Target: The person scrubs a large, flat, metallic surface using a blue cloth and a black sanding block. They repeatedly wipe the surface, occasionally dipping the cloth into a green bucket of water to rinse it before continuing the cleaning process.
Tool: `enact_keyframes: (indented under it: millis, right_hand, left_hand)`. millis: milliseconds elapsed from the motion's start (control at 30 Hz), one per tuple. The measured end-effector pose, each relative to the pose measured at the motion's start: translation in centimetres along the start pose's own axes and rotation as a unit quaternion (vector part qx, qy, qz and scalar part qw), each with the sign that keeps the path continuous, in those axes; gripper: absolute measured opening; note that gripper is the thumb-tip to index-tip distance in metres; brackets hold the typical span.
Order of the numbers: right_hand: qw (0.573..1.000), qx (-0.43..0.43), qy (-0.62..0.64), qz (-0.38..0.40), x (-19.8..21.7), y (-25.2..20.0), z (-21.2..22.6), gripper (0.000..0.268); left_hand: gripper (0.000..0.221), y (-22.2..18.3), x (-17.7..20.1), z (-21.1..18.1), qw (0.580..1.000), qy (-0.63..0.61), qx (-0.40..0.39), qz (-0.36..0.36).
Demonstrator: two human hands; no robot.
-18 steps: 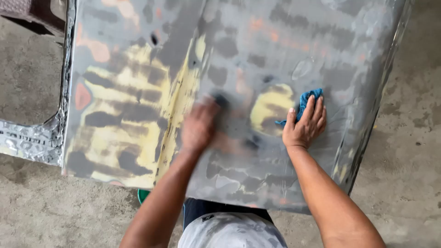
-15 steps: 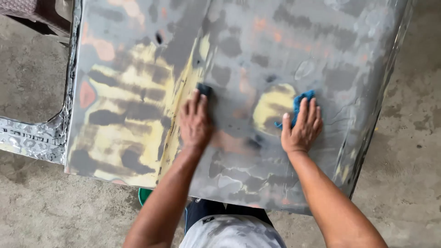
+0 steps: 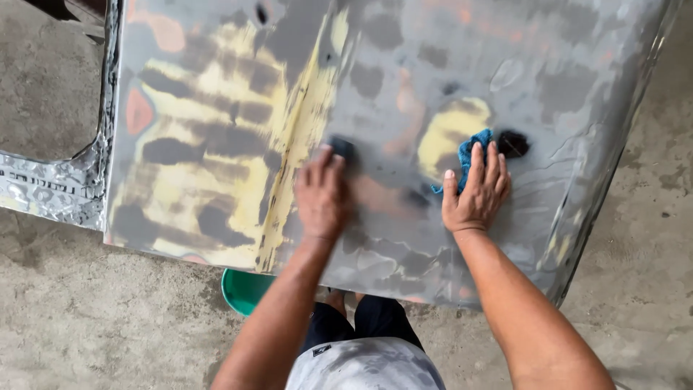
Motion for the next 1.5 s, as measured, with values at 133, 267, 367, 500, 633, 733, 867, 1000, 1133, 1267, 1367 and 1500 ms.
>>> enact_keyframes:
  millis: [133, 267, 367, 500, 633, 733, 867, 1000, 1133, 1267, 1367, 1500]
  right_hand:
    - [1.000, 0.003, -0.006, 0.004, -0.2, 0.7, 0.4, 0.068]
    - [0.999, 0.009, -0.009, 0.029, -0.8, 1.3, 0.8, 0.069]
    - [0.999, 0.011, -0.004, 0.040, -1.2, 1.8, 1.1, 0.068]
    - [0.999, 0.010, -0.009, 0.052, -1.4, 2.2, 1.3, 0.069]
    - [0.998, 0.023, -0.010, 0.052, -1.4, 2.1, 1.5, 0.069]
    - [0.998, 0.008, -0.008, 0.063, -1.3, 2.4, 1.1, 0.070]
    - [0.998, 0.009, -0.004, 0.060, -1.4, 2.5, 1.3, 0.070]
    - [0.998, 0.016, -0.009, 0.054, -1.7, 2.3, 1.0, 0.069]
    - [0.999, 0.023, -0.003, 0.050, -1.8, 2.2, 1.2, 0.069]
    - [0.999, 0.017, -0.007, 0.048, -1.6, 2.4, 1.0, 0.070]
    - [0.999, 0.021, -0.004, 0.047, -1.6, 2.4, 1.0, 0.070]
    - [0.998, 0.016, -0.001, 0.054, -1.8, 2.4, 1.0, 0.070]
  left_hand:
    - [0.046, -10.0, -8.2, -5.9, 0.957, -0.093, -0.199, 0.188]
    - [0.045, -7.2, -6.6, -3.3, 0.952, -0.074, -0.217, 0.202]
    - [0.044, -0.6, -1.3, 1.8, 0.995, -0.002, -0.058, 0.078]
    - [0.051, -4.0, -5.7, 1.1, 0.990, -0.002, -0.055, 0.128]
    - [0.038, -13.2, -8.9, -7.3, 0.914, -0.138, -0.230, 0.303]
    - [0.035, -11.2, -6.7, -4.2, 0.918, -0.150, -0.232, 0.285]
    - [0.045, -3.4, 1.5, 2.8, 0.997, -0.011, -0.014, 0.076]
    - [0.045, -6.8, -2.0, -1.2, 0.986, -0.082, -0.001, 0.147]
    - [0.034, -13.0, -5.1, -6.4, 0.950, -0.165, -0.139, 0.226]
    - [0.038, -8.4, -1.4, -0.7, 0.977, -0.045, -0.047, 0.201]
    - [0.036, -7.0, 1.6, 3.6, 0.993, 0.000, 0.093, 0.075]
    - [0.043, -13.5, -4.8, -5.2, 0.973, -0.120, -0.048, 0.192]
Point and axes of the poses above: each hand's wrist, its own y-axis towards the middle knuckle, its own x-axis out of the back of the hand, z = x × y, the point moved 10 cm from there along y, towards the middle knuckle, and after that the axes turned 9 degrees about -y, right-handed, at the moved point
